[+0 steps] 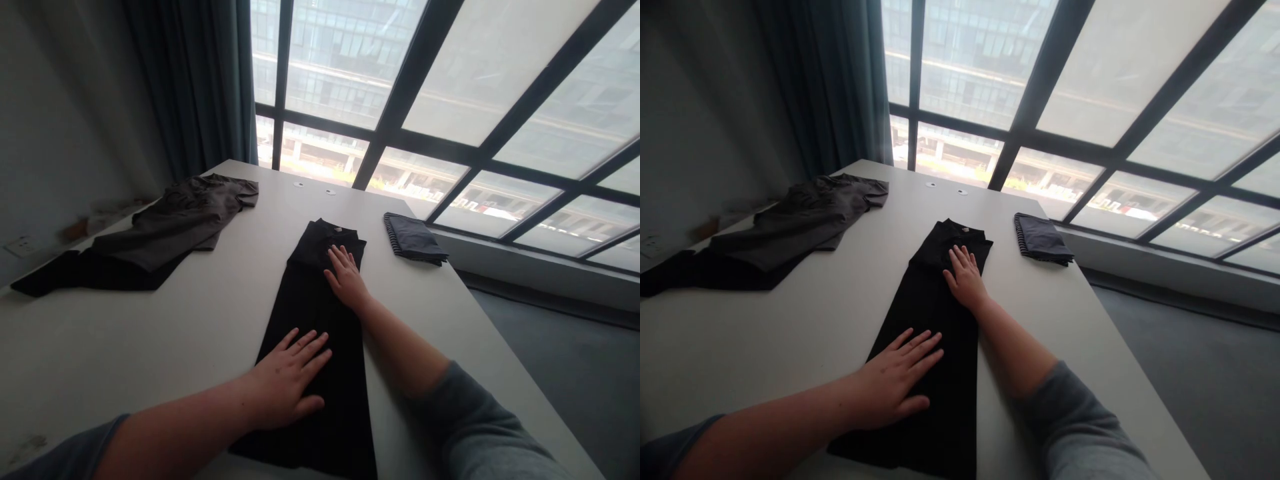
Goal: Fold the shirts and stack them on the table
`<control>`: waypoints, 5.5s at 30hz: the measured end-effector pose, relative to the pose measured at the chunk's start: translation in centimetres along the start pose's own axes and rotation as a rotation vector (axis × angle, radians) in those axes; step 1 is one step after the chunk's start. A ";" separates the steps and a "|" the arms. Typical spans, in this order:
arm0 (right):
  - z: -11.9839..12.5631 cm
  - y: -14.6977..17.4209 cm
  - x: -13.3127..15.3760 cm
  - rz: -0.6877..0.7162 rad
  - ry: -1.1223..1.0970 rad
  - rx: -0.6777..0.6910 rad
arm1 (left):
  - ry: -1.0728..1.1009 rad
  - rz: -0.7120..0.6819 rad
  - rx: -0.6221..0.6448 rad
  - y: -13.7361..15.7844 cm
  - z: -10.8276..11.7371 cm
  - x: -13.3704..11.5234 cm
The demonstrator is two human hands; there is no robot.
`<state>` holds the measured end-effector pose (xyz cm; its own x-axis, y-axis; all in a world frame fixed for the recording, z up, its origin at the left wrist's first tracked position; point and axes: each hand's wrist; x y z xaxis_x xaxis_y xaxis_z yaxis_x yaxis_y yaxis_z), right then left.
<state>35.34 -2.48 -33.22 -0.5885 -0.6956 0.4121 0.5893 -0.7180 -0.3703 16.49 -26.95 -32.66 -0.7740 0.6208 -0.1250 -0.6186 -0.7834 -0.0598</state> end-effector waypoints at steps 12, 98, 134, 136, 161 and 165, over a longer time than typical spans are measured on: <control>2.9 14.8 4.7 -0.099 -0.185 0.110 | -0.222 0.172 -0.038 -0.3 -2.1 1.0; 8.2 28.0 12.9 0.258 -0.222 0.277 | -0.120 0.177 -0.354 14.4 1.3 -2.5; 7.9 28.1 12.2 0.184 -0.359 0.232 | 0.025 0.213 -0.194 14.9 2.0 -0.3; 7.6 28.1 12.0 0.177 -0.356 0.222 | 0.027 0.207 -0.189 14.3 2.1 -0.4; 7.1 27.4 10.2 0.186 -0.324 0.179 | -0.165 -0.060 -0.240 10.9 3.0 -1.0; 9.1 28.2 11.0 0.173 -0.379 0.189 | -0.071 -0.132 -0.243 10.7 3.4 -2.9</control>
<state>50.52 -30.19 -31.55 -0.2495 -0.7212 0.6463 0.7722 -0.5509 -0.3166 11.66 -37.05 -29.55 -0.7014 0.7121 -0.0309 -0.6713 -0.6745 -0.3073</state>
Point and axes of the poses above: each hand's wrist, its own y-axis away from the middle knuckle, its own z-axis out of the back of the hand, x = y × z, and after that the axes turned 12 degrees about -y, right-handed
